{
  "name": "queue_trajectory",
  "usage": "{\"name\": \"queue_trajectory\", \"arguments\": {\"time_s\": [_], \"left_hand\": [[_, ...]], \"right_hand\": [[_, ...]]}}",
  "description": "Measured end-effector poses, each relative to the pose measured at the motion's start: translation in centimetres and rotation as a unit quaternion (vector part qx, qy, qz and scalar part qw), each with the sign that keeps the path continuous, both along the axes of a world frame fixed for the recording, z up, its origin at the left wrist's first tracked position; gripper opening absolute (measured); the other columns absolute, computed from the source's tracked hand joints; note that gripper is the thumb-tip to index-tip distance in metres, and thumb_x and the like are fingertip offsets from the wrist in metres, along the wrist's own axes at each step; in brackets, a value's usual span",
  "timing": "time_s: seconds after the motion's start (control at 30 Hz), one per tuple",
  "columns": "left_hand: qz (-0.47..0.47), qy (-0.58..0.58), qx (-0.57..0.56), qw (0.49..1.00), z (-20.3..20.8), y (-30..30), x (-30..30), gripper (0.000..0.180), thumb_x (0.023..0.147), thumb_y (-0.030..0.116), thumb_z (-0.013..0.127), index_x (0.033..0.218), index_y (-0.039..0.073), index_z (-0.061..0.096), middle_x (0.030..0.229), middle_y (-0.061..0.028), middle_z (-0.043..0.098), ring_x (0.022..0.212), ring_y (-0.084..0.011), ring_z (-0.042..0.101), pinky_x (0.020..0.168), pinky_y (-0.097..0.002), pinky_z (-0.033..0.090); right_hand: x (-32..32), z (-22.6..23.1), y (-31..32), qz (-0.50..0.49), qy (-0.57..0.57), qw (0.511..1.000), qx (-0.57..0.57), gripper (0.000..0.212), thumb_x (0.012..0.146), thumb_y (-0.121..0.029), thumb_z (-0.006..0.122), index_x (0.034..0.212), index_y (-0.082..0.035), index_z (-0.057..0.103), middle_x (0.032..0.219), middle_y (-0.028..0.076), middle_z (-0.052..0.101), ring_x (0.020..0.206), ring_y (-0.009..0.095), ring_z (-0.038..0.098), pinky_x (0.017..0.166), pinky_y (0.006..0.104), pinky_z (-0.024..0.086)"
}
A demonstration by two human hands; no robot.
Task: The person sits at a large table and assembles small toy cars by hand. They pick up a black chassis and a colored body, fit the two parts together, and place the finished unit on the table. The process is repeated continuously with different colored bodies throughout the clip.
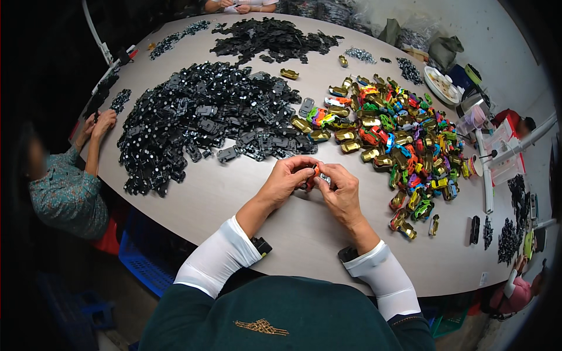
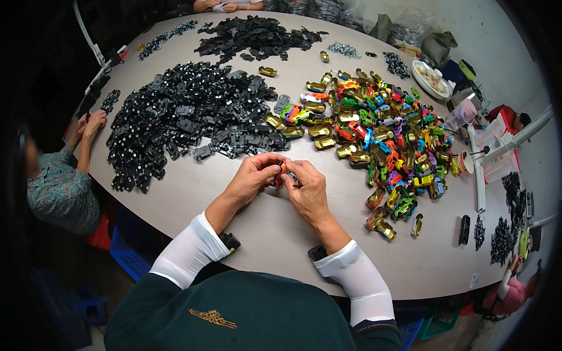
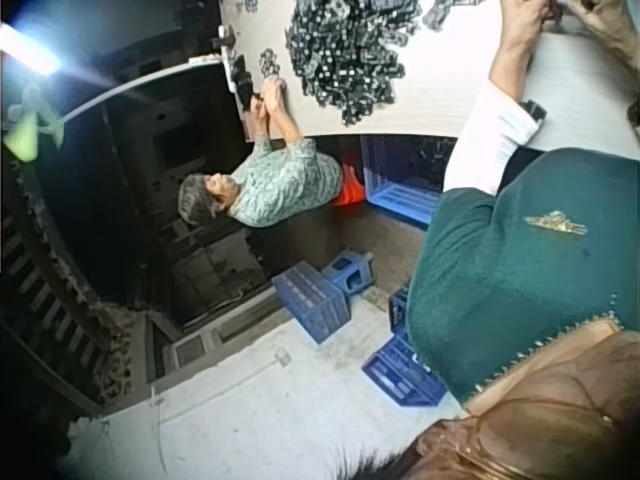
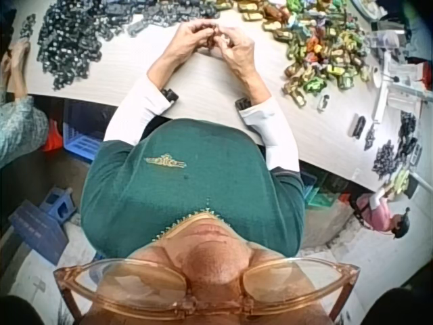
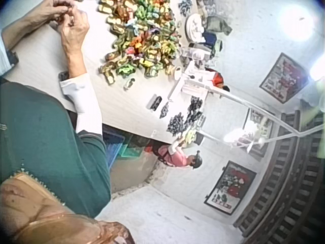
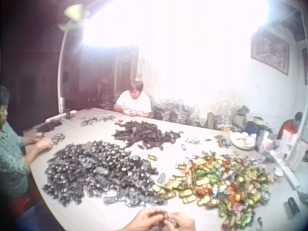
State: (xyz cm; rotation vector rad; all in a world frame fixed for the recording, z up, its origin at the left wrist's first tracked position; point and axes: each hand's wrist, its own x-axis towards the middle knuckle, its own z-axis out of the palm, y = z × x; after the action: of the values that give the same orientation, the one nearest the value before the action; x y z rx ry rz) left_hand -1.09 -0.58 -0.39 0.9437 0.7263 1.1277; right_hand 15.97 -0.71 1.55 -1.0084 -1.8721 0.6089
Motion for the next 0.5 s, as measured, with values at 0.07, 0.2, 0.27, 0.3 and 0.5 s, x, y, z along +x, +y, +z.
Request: {"name": "queue_trajectory", "arguments": {"time_s": [0.07,0.2,0.27,0.3,0.5], "left_hand": [[0.002,0.023,0.020,1.000,0.2,0.0,0.1,0.023,0.091,0.004,0.057,0.113,-0.001,0.061,0.091,-0.0041,0.064,0.072,-0.0083,0.059,0.064,-0.0212,0.049],[0.022,0.039,0.029,0.999,0.1,-0.1,0.2,0.023,0.090,0.006,0.060,0.113,-0.001,0.061,0.092,-0.0037,0.065,0.072,-0.0080,0.058,0.065,-0.0217,0.049],[0.029,0.016,0.012,0.999,0.4,-0.1,0.4,0.025,0.091,0.006,0.061,0.114,-0.001,0.061,0.094,-0.0042,0.065,0.073,-0.0078,0.058,0.064,-0.0215,0.049],[0.033,0.002,0.003,0.999,0.4,-0.1,0.5,0.025,0.091,0.007,0.061,0.115,-0.001,0.061,0.095,-0.0044,0.065,0.073,-0.0076,0.058,0.064,-0.0214,0.049],[0.003,-0.008,-0.046,0.999,0.8,-0.3,0.5,0.029,0.092,0.005,0.059,0.120,-0.001,0.059,0.103,-0.0072,0.067,0.085,-0.0094,0.063,0.073,-0.0217,0.053]], "right_hand": [[-0.1,0.0,0.0,-0.004,-0.008,1.000,0.002,0.032,0.077,0.000,0.070,0.109,-0.002,0.067,0.095,0.009,0.065,0.059,0.010,0.054,0.051,0.0230,0.044],[0.0,0.1,-0.1,-0.001,0.044,0.998,-0.048,0.025,0.077,0.000,0.069,0.101,-0.001,0.066,0.092,0.010,0.064,0.061,0.013,0.058,0.051,0.0252,0.047],[-0.3,-0.4,-0.1,-0.008,0.100,0.991,-0.092,0.022,0.077,0.000,0.070,0.099,-0.001,0.065,0.091,0.008,0.064,0.056,0.008,0.053,0.049,0.0234,0.043],[-0.4,-0.1,-0.2,-0.018,0.119,0.986,-0.114,0.021,0.076,0.000,0.071,0.097,-0.001,0.065,0.091,0.007,0.063,0.055,0.007,0.050,0.048,0.0227,0.042],[0.1,0.4,-0.2,-0.044,0.091,0.988,-0.120,0.019,0.074,0.001,0.072,0.090,0.000,0.063,0.089,0.004,0.062,0.055,0.005,0.046,0.048,0.0221,0.039]]}}
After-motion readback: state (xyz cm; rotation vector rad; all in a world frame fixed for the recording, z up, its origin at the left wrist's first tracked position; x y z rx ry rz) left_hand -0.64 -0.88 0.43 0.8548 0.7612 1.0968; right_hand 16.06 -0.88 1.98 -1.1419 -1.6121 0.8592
